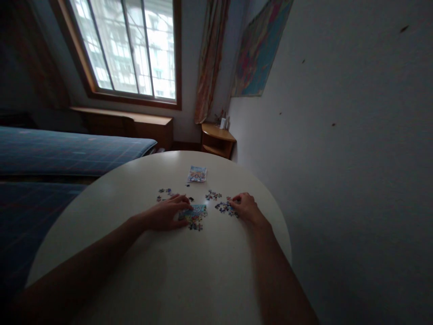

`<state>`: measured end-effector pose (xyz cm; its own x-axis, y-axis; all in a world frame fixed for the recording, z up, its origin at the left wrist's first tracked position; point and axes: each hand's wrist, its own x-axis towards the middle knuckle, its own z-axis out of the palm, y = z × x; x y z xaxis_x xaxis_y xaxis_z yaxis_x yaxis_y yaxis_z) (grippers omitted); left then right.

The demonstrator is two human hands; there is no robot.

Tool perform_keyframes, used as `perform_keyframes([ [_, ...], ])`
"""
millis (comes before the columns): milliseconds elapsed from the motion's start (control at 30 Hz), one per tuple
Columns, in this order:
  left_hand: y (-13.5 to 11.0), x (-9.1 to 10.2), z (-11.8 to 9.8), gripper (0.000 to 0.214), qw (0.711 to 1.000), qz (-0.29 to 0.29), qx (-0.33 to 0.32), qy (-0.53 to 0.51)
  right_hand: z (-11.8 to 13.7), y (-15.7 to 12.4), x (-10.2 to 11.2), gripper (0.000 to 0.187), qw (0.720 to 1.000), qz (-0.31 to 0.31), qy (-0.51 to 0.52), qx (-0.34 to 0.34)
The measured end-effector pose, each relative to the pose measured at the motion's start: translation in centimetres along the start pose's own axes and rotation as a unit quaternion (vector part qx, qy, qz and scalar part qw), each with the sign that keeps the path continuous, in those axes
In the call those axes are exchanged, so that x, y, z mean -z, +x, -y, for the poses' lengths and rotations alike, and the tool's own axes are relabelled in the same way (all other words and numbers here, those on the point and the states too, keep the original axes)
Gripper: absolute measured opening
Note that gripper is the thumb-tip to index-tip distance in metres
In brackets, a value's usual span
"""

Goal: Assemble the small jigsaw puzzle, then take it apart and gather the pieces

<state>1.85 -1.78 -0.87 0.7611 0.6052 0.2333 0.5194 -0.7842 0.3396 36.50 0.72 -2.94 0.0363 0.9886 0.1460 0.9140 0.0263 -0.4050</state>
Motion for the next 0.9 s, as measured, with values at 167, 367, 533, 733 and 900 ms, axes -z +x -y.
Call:
perform_keyframes([
  [167, 0.0, 0.0, -0.1, 0.042, 1.000, -0.001, -0.002, 0.000, 0.6, -0.3, 0.3, 0.029, 0.999, 0.018, -0.006, 0.045],
  [367, -0.1, -0.1, 0.0, 0.041, 1.000, -0.014, -0.007, -0.007, 1.1, -0.5, 0.3, 0.026, 0.997, 0.031, 0.020, 0.069],
  [533, 0.0, -0.2, 0.2, 0.041, 1.000, -0.007, -0.009, -0.007, 1.7, -0.8, 0.3, 0.023, 0.996, 0.044, 0.059, 0.056],
  [733, 0.0, -0.2, 0.2, 0.041, 1.000, -0.008, -0.009, -0.006, 2.5, -1.5, 0.7, 0.020, 0.993, 0.056, 0.087, 0.061],
  [900, 0.0, -0.2, 0.1, 0.042, 1.000, -0.011, -0.006, -0.006, 4.0, -2.2, 0.7, 0.029, 0.978, 0.033, 0.192, 0.076],
])
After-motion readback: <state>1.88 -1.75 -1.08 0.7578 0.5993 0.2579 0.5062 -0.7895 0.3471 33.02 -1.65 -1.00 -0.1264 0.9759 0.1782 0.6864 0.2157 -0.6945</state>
